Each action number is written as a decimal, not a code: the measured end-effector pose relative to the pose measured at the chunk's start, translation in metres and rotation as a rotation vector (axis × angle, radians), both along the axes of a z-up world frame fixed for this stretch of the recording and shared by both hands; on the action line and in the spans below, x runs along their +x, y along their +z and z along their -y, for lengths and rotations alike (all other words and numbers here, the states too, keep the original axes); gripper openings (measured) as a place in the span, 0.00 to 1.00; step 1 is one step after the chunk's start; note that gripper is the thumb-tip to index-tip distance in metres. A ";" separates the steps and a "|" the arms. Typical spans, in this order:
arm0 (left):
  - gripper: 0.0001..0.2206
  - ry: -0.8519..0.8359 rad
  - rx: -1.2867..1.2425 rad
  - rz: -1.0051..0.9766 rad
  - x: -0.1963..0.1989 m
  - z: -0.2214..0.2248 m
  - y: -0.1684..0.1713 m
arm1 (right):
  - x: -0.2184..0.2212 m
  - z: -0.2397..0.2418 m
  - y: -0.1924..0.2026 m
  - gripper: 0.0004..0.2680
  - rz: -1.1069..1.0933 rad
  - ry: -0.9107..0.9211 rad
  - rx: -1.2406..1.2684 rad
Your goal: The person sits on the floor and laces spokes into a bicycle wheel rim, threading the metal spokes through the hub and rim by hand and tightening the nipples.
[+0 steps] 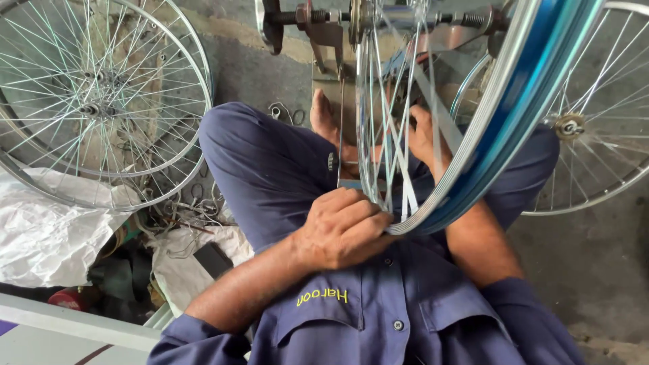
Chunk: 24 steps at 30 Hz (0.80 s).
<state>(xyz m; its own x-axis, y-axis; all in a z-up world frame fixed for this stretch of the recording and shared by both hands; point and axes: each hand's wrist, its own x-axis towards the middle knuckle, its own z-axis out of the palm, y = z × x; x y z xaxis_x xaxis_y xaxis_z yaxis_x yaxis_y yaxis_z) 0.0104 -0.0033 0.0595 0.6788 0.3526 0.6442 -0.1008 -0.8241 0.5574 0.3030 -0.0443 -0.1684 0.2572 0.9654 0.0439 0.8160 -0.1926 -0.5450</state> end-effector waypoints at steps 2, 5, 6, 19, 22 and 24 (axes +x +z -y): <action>0.14 -0.049 0.017 -0.196 -0.007 -0.007 -0.032 | 0.001 -0.002 0.001 0.07 -0.054 -0.041 -0.016; 0.14 0.065 0.046 -0.356 -0.010 -0.011 -0.070 | -0.002 0.000 0.019 0.08 -0.112 -0.157 -0.035; 0.15 0.135 0.056 -0.385 -0.012 -0.013 -0.077 | -0.005 0.004 0.032 0.08 -0.112 -0.207 0.003; 0.08 0.020 0.139 -0.276 -0.013 -0.009 -0.082 | -0.012 -0.039 0.218 0.06 0.377 -0.029 0.683; 0.09 0.026 0.152 -0.254 -0.013 -0.012 -0.083 | 0.005 -0.041 0.209 0.08 0.112 -0.137 0.704; 0.09 0.018 0.153 -0.255 -0.015 -0.012 -0.083 | 0.018 -0.029 0.185 0.09 -0.088 -0.343 0.652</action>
<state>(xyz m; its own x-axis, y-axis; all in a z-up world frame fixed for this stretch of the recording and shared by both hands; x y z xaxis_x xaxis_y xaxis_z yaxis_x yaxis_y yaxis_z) -0.0043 0.0088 -0.0232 0.8199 0.2783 0.5004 0.0420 -0.9008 0.4322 0.3212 -0.0157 0.0161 0.5690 0.6149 0.5460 0.7162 -0.0442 -0.6965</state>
